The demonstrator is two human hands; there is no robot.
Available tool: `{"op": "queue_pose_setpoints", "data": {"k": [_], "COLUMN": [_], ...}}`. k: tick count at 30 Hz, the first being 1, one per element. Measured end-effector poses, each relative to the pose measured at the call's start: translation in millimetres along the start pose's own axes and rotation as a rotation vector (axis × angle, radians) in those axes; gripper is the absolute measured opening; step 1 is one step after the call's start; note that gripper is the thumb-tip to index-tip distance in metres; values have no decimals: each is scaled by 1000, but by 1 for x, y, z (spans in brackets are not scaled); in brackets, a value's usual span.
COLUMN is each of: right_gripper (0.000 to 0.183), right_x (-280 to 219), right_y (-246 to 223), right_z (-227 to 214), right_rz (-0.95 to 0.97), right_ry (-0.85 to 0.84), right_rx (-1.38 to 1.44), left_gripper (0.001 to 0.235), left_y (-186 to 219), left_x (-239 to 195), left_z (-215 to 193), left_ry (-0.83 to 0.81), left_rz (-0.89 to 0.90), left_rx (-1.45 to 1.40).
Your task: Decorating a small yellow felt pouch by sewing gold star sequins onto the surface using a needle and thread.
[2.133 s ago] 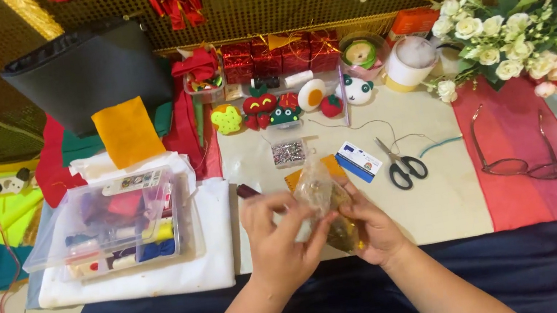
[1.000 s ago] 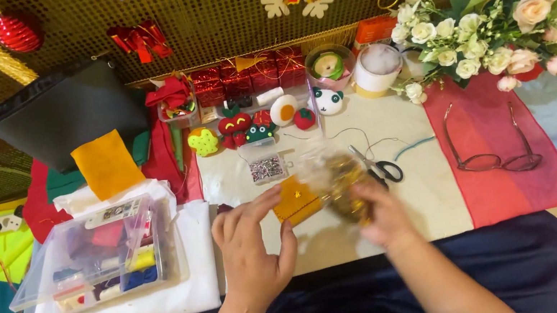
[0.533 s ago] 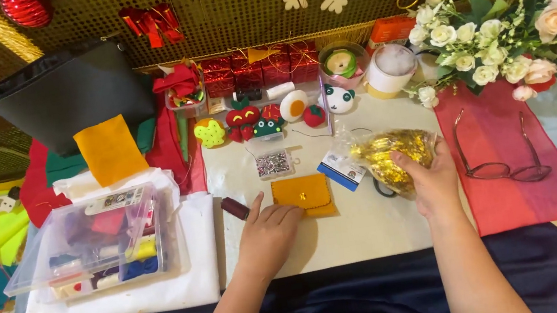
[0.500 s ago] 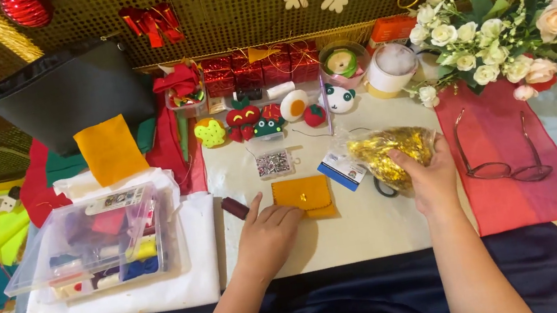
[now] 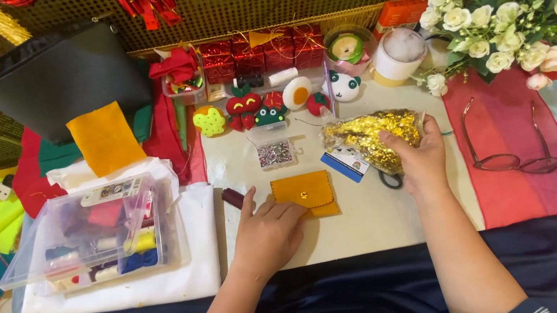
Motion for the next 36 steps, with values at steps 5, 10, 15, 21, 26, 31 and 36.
{"op": "queue_pose_setpoints", "data": {"k": [5, 10, 15, 21, 26, 31, 36], "right_gripper": [55, 58, 33, 34, 37, 62, 104], "right_x": [-2, 5, 6, -6, -37, -67, -77], "right_y": [-4, 1, 0, 1, 26, 37, 1], "right_z": [1, -5, 3, 12, 25, 29, 36], "right_rz": [80, 250, 643, 811, 930, 1086, 799], "right_ry": [-14, 8, -54, -168, -445, -878, -623], "right_rx": [16, 105, 474, 733, 847, 806, -92], "left_gripper": [25, 30, 33, 40, 57, 26, 21], "left_y": [-3, -3, -4, 5, 23, 1, 4], "left_x": [0, 0, -1, 30, 68, 90, 82], "left_z": [0, -3, -10, -27, -83, -78, -85], "left_ry": [-27, -33, 100, 571, 676, 689, 750], "left_rz": [-16, -28, -31, 114, 247, 382, 292], "left_rx": [-59, -86, -120, -412, -615, -780, -805]}}
Point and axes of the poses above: each hand's wrist, its own x-axis towards the middle knuckle, its own z-axis out of the palm, y = z × x, the point moved 5 cm from there along x, towards the middle knuckle, and after that the axes turned 8 degrees about z, right-handed, at the moved point
